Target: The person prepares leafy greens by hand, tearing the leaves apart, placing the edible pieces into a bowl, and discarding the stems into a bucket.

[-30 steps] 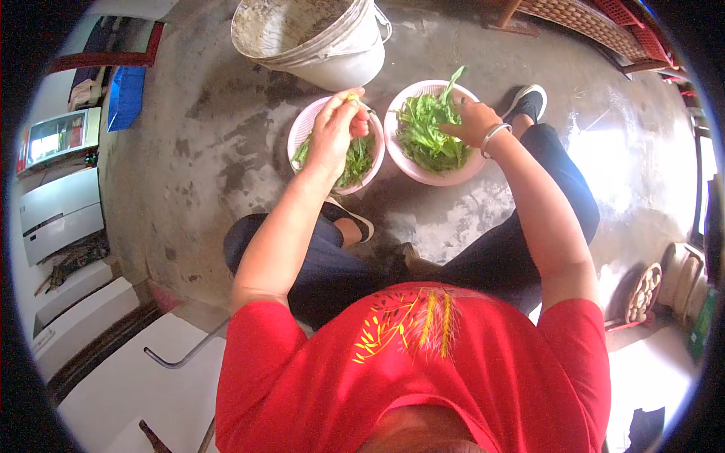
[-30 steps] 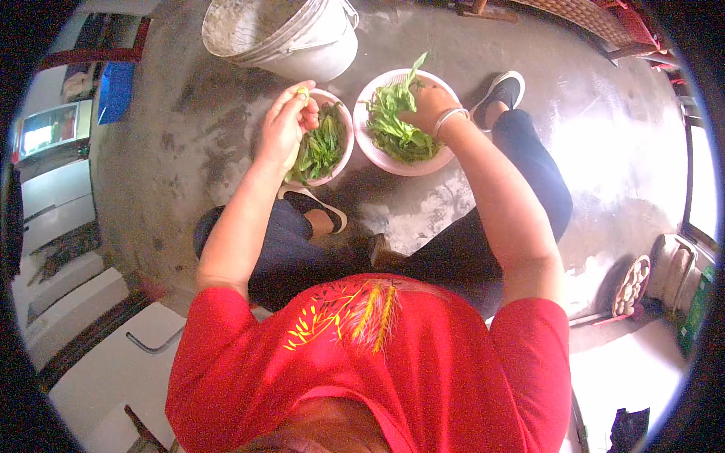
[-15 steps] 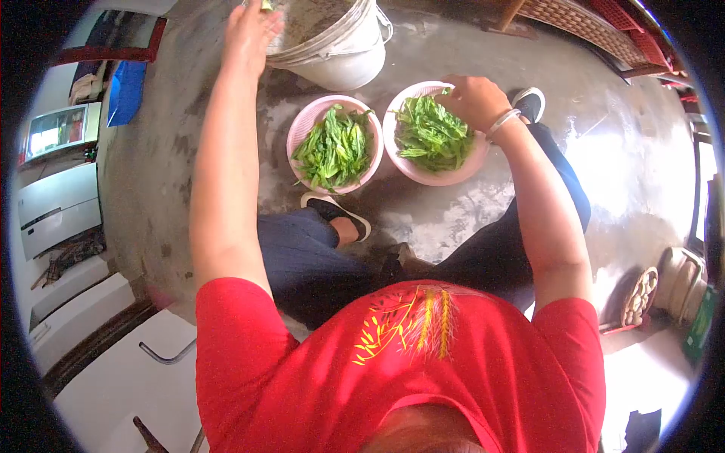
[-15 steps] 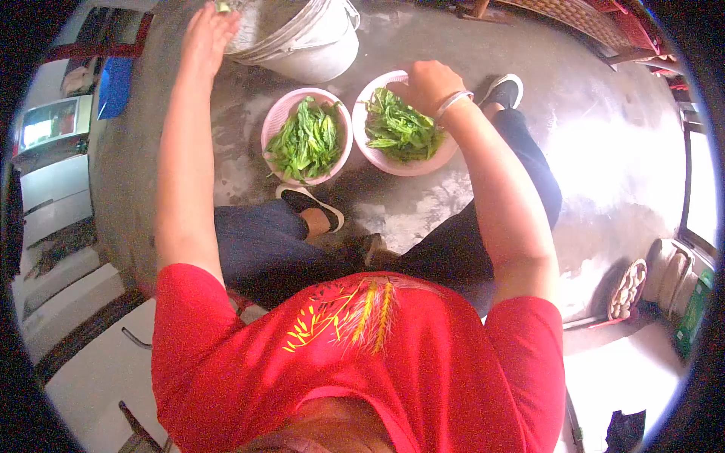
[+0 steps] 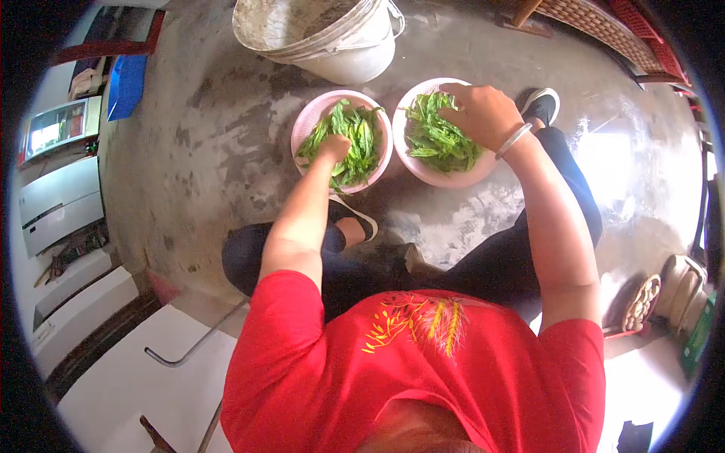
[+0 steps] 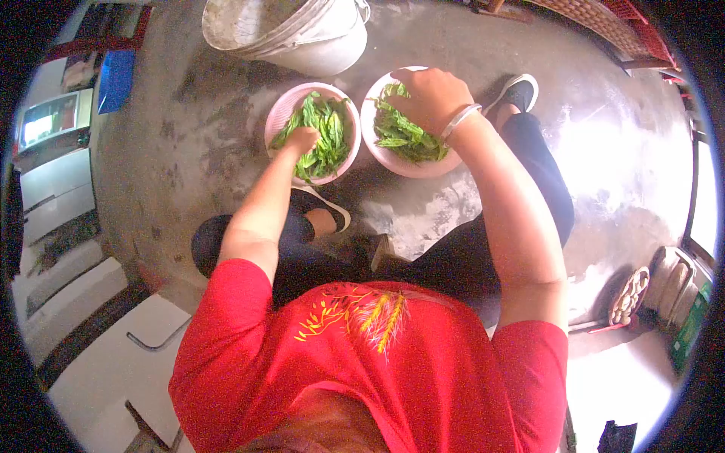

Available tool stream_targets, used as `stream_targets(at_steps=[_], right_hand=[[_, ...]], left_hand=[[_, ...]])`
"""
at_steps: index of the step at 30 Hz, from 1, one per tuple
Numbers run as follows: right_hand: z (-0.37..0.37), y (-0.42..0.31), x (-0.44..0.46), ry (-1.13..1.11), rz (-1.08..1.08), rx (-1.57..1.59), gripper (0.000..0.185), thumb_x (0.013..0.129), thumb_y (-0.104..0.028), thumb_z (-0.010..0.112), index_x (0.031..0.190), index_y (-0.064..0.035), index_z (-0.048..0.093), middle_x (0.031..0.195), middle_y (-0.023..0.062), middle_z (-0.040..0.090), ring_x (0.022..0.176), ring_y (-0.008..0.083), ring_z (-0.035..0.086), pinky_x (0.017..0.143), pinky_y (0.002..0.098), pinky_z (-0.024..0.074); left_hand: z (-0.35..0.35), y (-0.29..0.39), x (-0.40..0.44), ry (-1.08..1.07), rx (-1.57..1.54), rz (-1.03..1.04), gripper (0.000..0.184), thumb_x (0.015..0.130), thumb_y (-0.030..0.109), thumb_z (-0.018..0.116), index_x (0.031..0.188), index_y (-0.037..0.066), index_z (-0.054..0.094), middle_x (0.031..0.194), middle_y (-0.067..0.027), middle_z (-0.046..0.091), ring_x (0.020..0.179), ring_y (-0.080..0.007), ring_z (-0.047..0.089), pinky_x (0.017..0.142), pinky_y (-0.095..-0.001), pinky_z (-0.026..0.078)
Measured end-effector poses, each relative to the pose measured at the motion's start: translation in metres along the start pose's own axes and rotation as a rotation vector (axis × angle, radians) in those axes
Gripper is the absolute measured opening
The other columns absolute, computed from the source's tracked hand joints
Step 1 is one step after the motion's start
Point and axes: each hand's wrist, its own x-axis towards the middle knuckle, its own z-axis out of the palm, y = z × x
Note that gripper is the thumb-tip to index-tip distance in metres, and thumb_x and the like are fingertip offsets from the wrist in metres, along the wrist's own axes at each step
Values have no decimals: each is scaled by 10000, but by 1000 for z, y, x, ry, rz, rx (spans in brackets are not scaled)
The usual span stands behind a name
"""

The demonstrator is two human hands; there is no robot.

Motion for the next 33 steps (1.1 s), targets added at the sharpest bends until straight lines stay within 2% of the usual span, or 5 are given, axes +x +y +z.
stream_targets(at_steps=[1,8,28,29,33], right_hand=[[0,-2,0,-8,-11,-15,368,793,-349,571,1104,-152,570,820,122,639,756,332,607,680,419,482],[1,-15,1,-74,-20,-13,358,781,-371,563,1044,-131,606,829,167,636,769,330,611,726,412,481],[6,-13,-3,-123,-48,-23,365,785,-383,550,1059,-147,600,835,171,636,791,321,622,723,429,487],[4,-15,-2,-121,-54,-20,362,785,-383,549,1044,-137,607,834,171,636,789,321,622,722,427,488],[18,-4,5,-138,-79,-13,349,785,-376,544,967,-93,640,849,171,638,783,328,620,723,416,487]], left_hand=[[14,-6,0,116,243,153,233,806,226,506,809,18,611,870,-173,634,827,-332,612,727,-424,475],[87,-30,21,527,-383,-174,403,757,267,587,1094,56,523,1027,-232,585,954,-384,559,819,-439,437],[36,0,-7,501,-309,-24,317,699,235,579,971,73,583,860,-205,619,849,-380,579,749,-431,449],[16,-12,8,276,-112,116,255,730,199,572,942,63,610,812,-147,640,769,-325,604,701,-403,460],[-79,35,-51,81,-850,-55,103,807,162,578,867,82,605,690,-3,571,606,-73,527,547,-212,439]])
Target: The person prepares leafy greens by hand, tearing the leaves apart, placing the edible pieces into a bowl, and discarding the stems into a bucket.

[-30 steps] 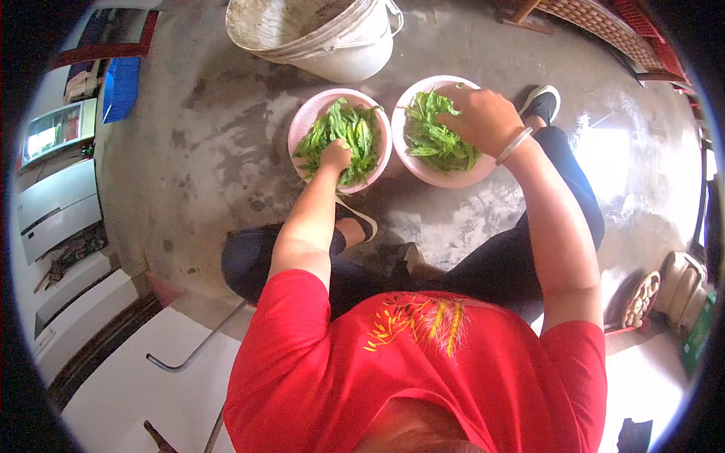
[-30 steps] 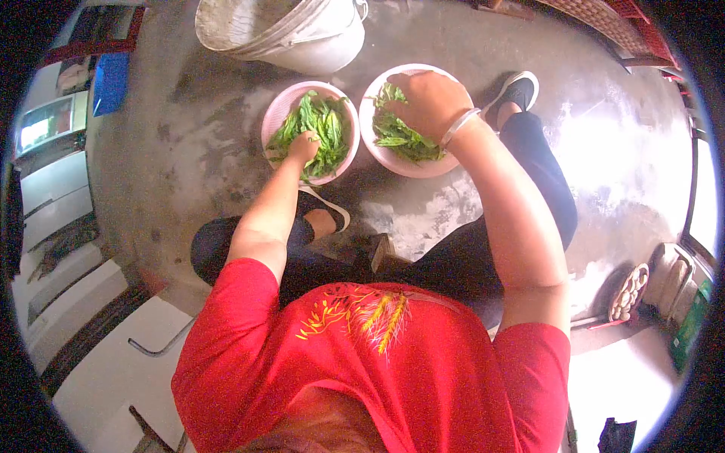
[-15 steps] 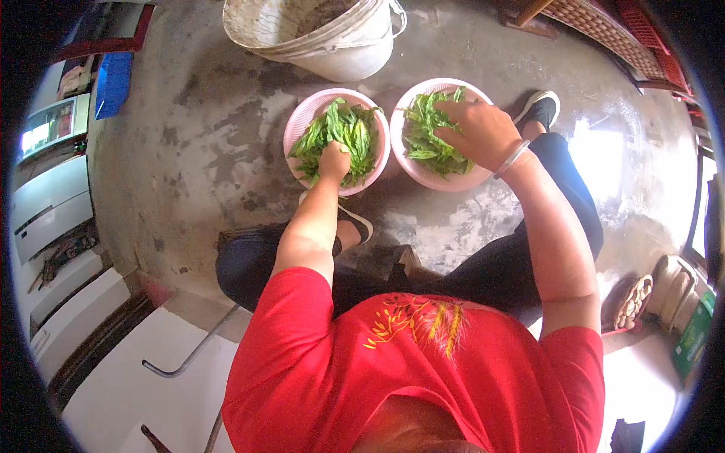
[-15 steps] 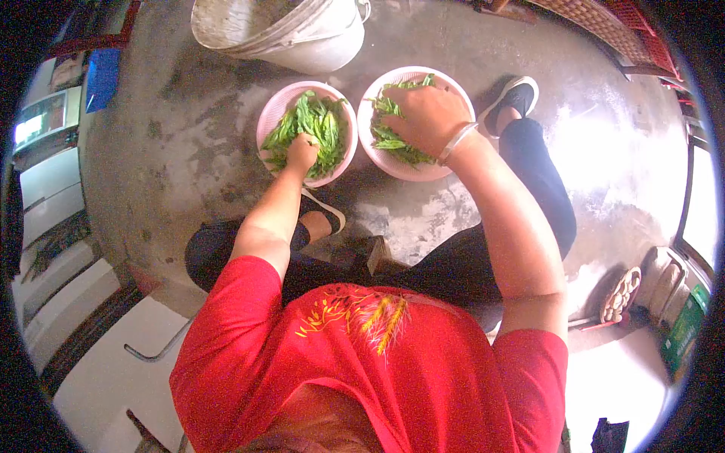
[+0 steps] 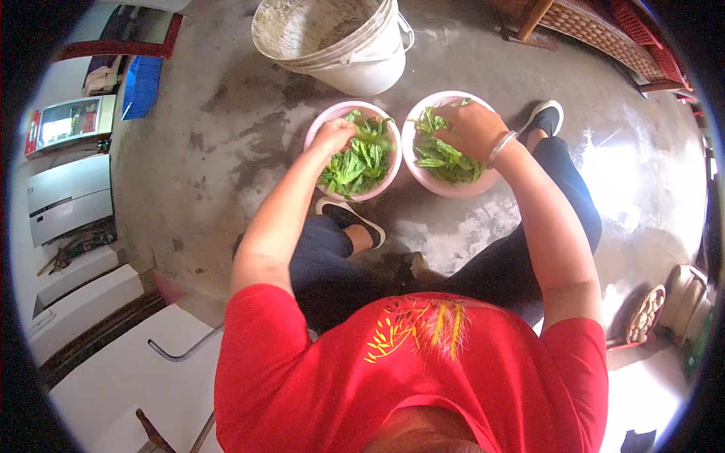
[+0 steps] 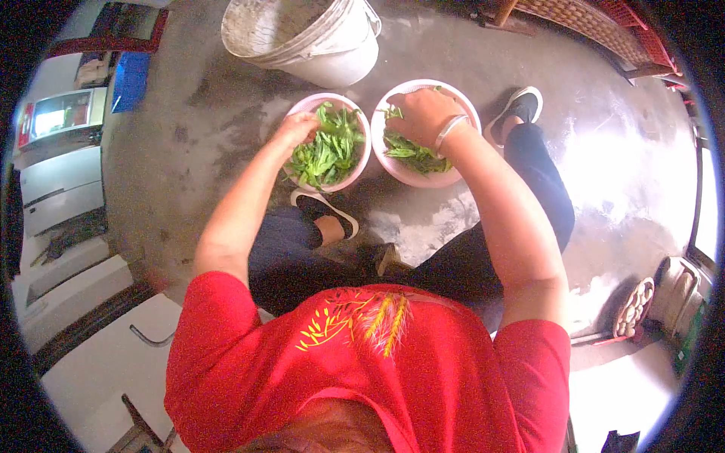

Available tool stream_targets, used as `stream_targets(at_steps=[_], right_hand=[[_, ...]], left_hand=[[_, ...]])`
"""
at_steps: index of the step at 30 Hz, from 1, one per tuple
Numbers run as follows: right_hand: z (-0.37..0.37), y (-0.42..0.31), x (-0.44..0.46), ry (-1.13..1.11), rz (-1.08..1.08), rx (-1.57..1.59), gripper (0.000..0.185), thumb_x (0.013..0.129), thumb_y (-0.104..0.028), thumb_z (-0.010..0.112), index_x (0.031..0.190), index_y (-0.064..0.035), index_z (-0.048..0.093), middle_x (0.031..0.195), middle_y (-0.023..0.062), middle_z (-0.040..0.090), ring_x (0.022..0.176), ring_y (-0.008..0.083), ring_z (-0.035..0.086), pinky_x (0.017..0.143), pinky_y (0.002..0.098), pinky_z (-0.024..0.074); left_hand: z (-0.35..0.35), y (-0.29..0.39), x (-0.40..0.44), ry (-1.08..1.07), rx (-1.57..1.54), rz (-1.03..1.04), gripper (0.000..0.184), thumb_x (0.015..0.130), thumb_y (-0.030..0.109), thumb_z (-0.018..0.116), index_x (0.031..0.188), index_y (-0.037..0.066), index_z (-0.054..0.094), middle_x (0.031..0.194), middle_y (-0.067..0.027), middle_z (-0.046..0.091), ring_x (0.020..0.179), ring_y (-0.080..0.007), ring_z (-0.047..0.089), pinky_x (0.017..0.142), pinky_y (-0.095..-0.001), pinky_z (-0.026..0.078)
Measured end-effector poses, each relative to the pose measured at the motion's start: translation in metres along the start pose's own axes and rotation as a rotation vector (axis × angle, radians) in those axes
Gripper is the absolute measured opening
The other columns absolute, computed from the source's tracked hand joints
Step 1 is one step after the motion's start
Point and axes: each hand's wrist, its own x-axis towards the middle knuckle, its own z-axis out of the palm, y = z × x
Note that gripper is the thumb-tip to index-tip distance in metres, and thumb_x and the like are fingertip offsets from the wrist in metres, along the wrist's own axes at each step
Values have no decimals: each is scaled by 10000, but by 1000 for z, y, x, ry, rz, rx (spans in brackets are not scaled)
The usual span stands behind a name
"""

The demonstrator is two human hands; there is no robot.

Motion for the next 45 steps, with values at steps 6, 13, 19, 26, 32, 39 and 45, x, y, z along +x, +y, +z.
stream_targets(at_steps=[6,13,19,26,32,39,45], right_hand=[[2,-16,1,-111,-245,371,344,768,-346,594,969,-72,654,900,187,631,803,318,618,732,378,487],[-5,-43,-5,-62,32,1213,411,798,-395,638,965,-20,635,802,44,635,710,111,572,588,232,462],[-6,-42,-3,-64,46,1284,335,817,-313,636,975,-18,623,822,38,627,712,113,571,612,227,460],[-7,-46,-3,-46,25,1433,331,828,-266,628,1027,-3,594,846,45,629,713,116,576,646,251,472],[5,-44,3,242,-224,759,338,784,-281,653,972,-5,601,751,115,646,627,184,600,601,303,479],[9,-39,4,151,-171,774,299,757,-261,663,908,-6,619,703,144,631,617,186,594,607,307,468],[11,-33,7,34,-109,987,291,764,-237,672,945,-11,642,687,71,634,619,111,558,606,275,459]], left_hand=[[6,91,-111,-122,-745,135,184,880,168,517,1018,47,521,806,-60,604,662,-117,583,584,-235,508],[60,106,-143,-294,-816,208,202,882,161,534,1049,48,542,900,-63,614,744,-119,587,646,-224,493],[56,99,-126,-242,-630,314,199,872,173,562,1029,51,553,885,-33,607,730,-86,576,652,-208,484],[53,100,-125,-235,-643,288,226,869,240,565,995,52,566,867,-13,604,760,-91,560,692,-222,452],[60,98,-122,-70,-357,459,356,812,278,658,991,-10,548,859,-38,603,812,-93,554,737,-231,432],[61,100,-124,-81,-390,426,294,843,268,617,1019,48,534,877,1,573,782,-75,541,683,-222,444],[57,107,-131,-99,-379,371,325,852,338,591,1012,61,534,857,-2,580,761,-82,553,651,-212,440]])
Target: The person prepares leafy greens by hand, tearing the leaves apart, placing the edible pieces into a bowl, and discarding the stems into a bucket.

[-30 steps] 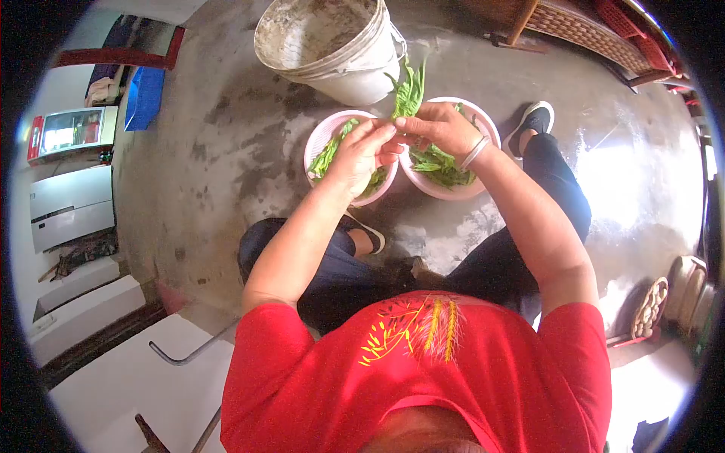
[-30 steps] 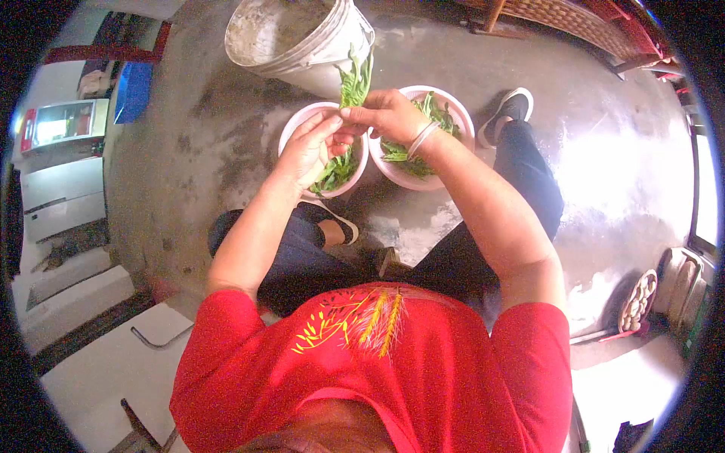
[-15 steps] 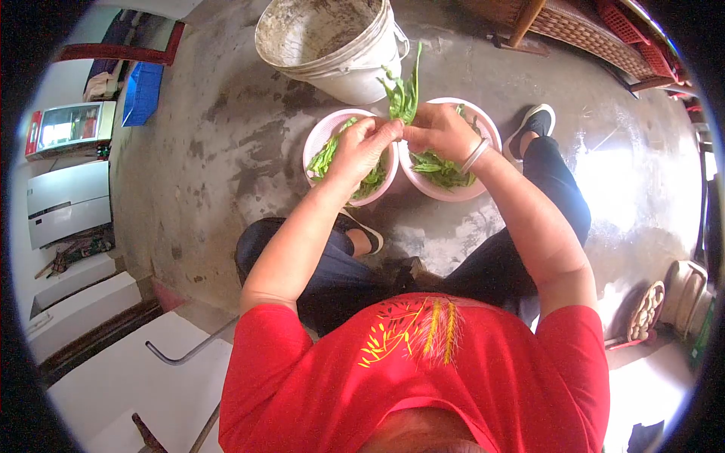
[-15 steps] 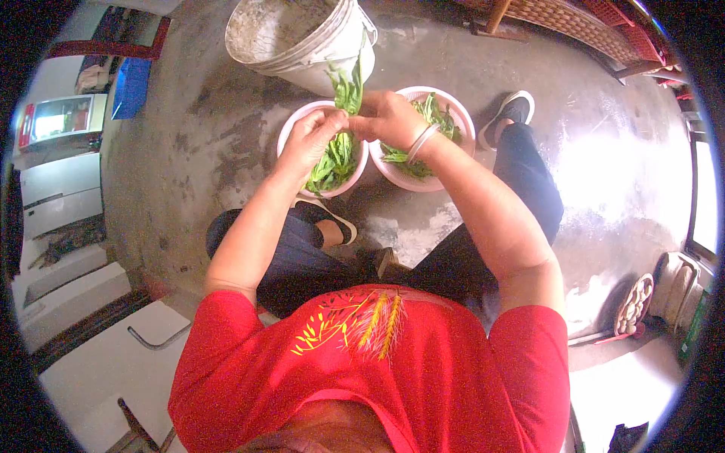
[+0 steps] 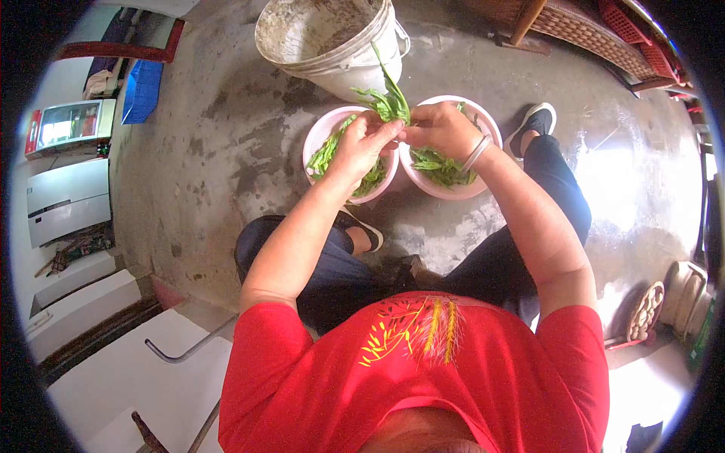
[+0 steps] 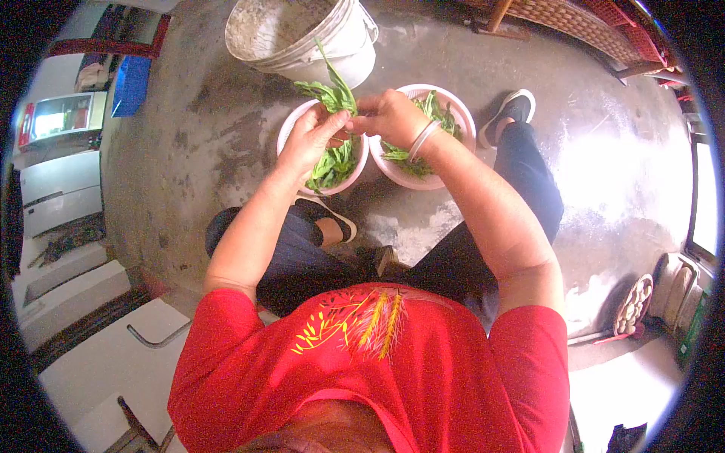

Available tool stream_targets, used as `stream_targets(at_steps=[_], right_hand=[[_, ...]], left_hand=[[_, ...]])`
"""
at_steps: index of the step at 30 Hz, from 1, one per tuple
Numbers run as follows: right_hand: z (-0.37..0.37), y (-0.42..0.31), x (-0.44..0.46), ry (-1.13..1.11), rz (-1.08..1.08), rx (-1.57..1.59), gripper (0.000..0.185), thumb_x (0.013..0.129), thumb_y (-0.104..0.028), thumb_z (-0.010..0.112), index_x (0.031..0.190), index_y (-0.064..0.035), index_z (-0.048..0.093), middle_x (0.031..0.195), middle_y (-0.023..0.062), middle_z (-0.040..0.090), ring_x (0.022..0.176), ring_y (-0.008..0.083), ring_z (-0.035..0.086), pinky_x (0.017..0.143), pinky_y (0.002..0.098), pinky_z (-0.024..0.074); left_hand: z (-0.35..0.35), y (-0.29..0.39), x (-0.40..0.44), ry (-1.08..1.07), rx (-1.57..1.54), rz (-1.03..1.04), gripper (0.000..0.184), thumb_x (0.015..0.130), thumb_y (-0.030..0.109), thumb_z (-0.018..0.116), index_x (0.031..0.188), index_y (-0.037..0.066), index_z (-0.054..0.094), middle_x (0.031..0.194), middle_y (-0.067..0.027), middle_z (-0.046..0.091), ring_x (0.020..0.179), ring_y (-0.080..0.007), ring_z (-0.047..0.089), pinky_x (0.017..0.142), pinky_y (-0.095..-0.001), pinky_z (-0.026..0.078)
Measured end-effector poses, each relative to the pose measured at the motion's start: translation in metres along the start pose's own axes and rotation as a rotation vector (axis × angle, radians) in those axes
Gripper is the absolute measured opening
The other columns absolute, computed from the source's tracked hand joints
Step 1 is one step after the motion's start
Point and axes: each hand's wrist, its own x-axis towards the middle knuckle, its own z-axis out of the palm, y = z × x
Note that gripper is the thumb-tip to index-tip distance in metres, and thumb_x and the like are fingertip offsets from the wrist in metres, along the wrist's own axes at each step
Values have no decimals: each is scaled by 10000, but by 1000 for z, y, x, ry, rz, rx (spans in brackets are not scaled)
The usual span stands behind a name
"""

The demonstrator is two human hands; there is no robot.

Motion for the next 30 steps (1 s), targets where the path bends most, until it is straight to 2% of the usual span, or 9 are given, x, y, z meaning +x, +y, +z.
stream_targets(at_steps=[7,9,12,15,16,20,24,27,30], right_hand=[[0,-14,-3,6,52,-33,277,759,-246,677,912,-16,655,668,71,630,601,121,565,587,288,463],[0,-16,-4,-16,65,-69,267,750,-244,681,883,-14,658,653,71,627,590,125,566,577,293,466],[3,-14,-6,2,-37,-369,281,749,-200,684,928,13,642,697,73,624,629,104,562,588,266,447],[4,-13,-5,1,1,-410,298,740,-211,689,937,8,640,694,91,623,622,122,574,589,283,450],[3,-15,-6,-10,34,-335,287,751,-211,681,928,11,639,695,90,624,628,122,578,594,279,456],[0,-15,-4,-16,170,5,256,807,-212,631,912,21,633,716,78,629,666,121,593,628,258,483],[-1,-14,0,44,247,232,254,862,-204,568,966,25,603,804,67,627,723,123,608,678,245,506],[1,-14,0,133,239,420,277,835,-186,588,998,38,590,822,97,633,712,157,625,663,270,537],[-1,-11,0,89,219,486,302,856,-186,572,1072,24,547,920,89,617,784,144,621,698,259,517]], left_hand=[[-6,6,0,12,-125,-120,340,864,368,563,1029,73,530,869,-9,582,759,-89,563,634,-223,452],[0,6,-1,60,-113,-40,327,866,352,564,1030,71,531,876,-13,584,751,-93,570,633,-221,456],[-1,-3,3,66,-33,37,291,870,306,565,1030,66,529,893,-22,588,751,-104,579,634,-228,470],[-7,-13,9,57,-3,41,242,875,246,560,1025,59,526,910,-32,588,760,-119,586,637,-243,489],[-9,-13,9,56,-6,35,225,876,225,557,1023,57,525,915,-35,587,763,-125,589,638,-248,495],[-8,-3,4,107,-355,-19,163,899,171,511,1012,53,504,907,-50,592,774,-139,596,646,-252,506],[-12,-6,6,110,-458,-7,181,904,185,506,1035,63,476,933,-53,579,794,-154,591,664,-265,505],[-12,-7,7,85,-506,15,202,900,205,515,1042,67,472,948,-56,571,821,-154,580,679,-274,498],[-9,-5,6,73,-458,18,263,877,254,559,1044,69,476,951,-47,565,844,-138,565,690,-268,481]])
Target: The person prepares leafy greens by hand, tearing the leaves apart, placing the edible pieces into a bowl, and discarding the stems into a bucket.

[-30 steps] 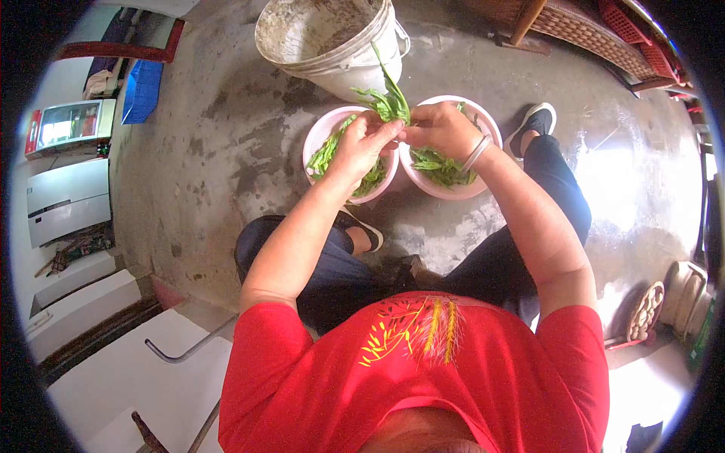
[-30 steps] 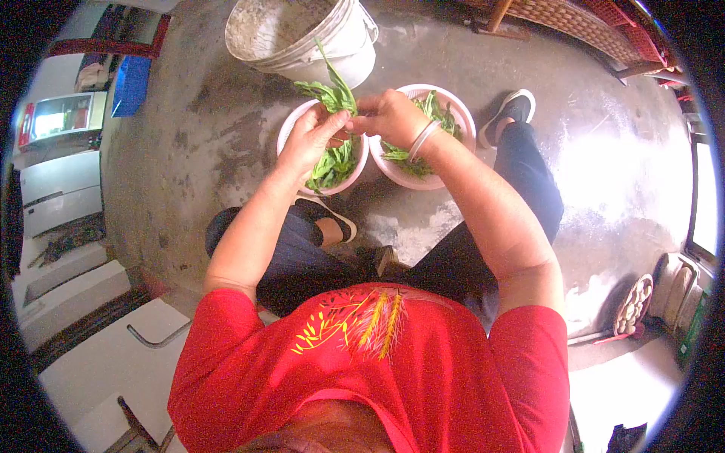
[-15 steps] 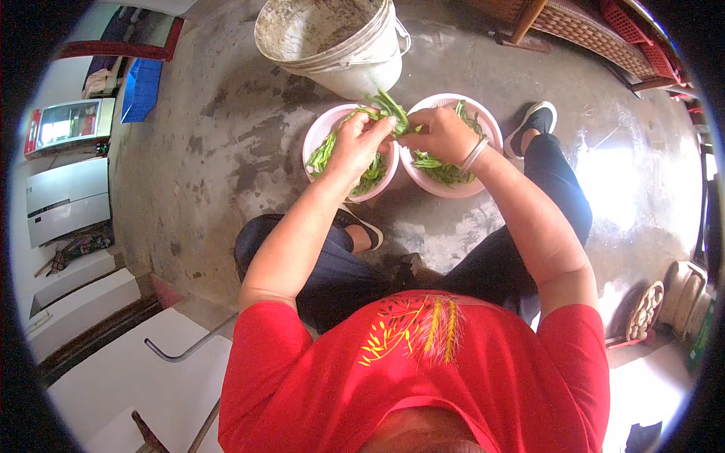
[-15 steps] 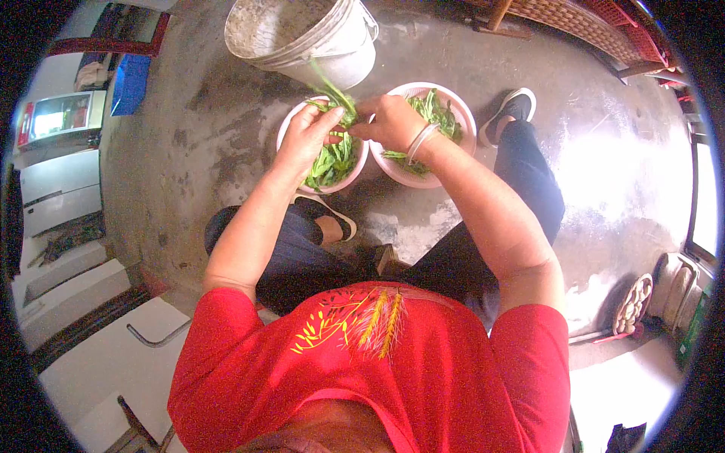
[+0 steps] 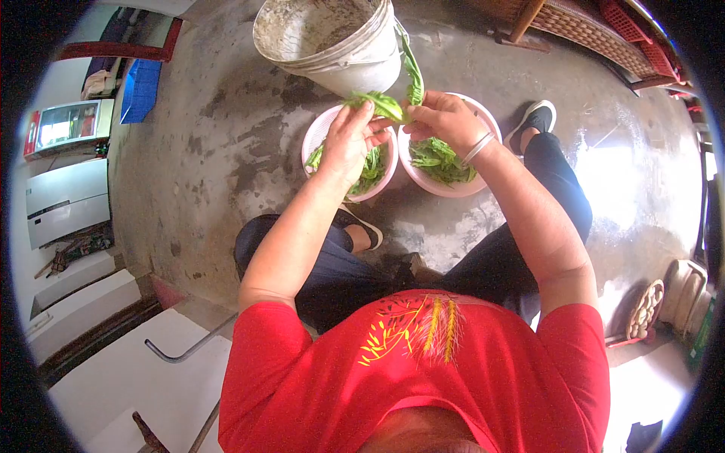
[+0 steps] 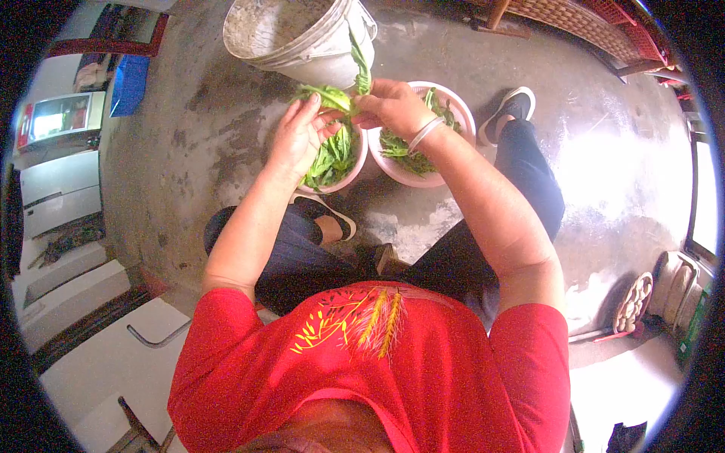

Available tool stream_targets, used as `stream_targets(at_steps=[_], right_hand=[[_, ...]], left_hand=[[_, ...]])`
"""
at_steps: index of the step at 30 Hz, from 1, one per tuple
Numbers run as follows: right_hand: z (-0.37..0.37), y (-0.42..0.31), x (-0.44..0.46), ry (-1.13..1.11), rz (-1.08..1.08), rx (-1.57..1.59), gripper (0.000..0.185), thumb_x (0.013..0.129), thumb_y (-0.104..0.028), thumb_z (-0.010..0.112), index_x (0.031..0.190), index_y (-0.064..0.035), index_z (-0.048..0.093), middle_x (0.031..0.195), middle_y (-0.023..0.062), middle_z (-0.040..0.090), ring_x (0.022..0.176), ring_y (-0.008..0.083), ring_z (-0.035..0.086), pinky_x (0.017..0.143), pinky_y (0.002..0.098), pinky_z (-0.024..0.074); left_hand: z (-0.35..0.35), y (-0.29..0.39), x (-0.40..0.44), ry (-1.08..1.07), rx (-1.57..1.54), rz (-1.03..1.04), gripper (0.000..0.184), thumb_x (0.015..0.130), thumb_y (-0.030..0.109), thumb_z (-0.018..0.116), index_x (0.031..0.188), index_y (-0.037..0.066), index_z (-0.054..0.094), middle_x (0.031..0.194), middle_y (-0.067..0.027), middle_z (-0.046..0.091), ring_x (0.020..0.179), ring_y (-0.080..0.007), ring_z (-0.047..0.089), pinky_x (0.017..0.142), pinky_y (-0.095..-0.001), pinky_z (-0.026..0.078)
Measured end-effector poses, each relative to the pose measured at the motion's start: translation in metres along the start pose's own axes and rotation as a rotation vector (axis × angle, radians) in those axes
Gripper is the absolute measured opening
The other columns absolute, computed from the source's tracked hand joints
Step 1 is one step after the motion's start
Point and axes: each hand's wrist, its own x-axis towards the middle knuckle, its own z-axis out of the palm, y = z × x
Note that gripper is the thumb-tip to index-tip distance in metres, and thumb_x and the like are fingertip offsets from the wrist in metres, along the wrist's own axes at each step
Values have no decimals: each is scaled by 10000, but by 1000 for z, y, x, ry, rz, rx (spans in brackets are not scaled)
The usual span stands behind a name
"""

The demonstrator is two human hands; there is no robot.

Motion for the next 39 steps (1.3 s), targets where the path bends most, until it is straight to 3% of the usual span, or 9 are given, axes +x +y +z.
stream_targets(at_steps=[5,6,15,18,24,28,34,39], right_hand=[[5,6,0,16,-103,-115,270,821,-115,589,1044,34,555,890,105,627,757,168,629,697,276,529],[7,8,0,27,-118,-124,261,809,-92,592,1033,39,558,871,113,630,741,178,633,695,284,535],[-1,3,0,86,-5,242,258,815,-96,576,1051,1,539,880,87,617,747,153,597,712,261,496],[-2,-8,-6,204,6,175,265,807,-123,596,1033,4,542,861,79,606,736,135,585,706,252,491],[6,-11,-8,31,-21,-226,208,791,-179,648,909,-9,627,724,46,604,629,102,549,566,220,454],[6,-4,-5,-27,-45,-276,228,794,-214,658,891,-8,640,697,21,593,604,90,526,546,228,444],[3,-2,-3,53,22,9,206,794,-169,629,926,-11,642,798,65,644,703,134,602,630,261,502],[3,-5,-5,60,33,11,250,842,-159,561,992,39,594,912,108,628,822,174,606,707,274,502]], left_hand=[[10,-11,-5,-44,425,41,348,851,325,587,1092,97,482,992,-24,581,874,-134,576,720,-269,465],[11,-10,-7,-51,461,35,304,866,287,568,1089,92,498,999,-25,585,881,-130,580,711,-256,460],[7,-4,-4,-77,2,-58,189,904,164,492,1049,52,538,961,-58,610,834,-147,602,707,-254,491],[3,2,-3,-65,18,-57,204,901,169,499,1046,32,540,912,-60,618,806,-142,605,686,-241,494],[5,-11,-3,-139,385,39,133,872,128,555,921,7,581,860,-55,621,734,-106,601,649,-217,493],[-1,-14,-2,-168,428,51,121,868,109,556,917,2,583,849,-47,614,741,-95,595,657,-209,490],[5,-8,-3,-125,247,-40,125,870,122,550,903,4,574,845,-63,613,764,-138,618,682,-233,502],[0,-10,0,-78,162,-68,134,879,127,533,909,1,566,864,-83,617,781,-167,626,707,-258,514]])
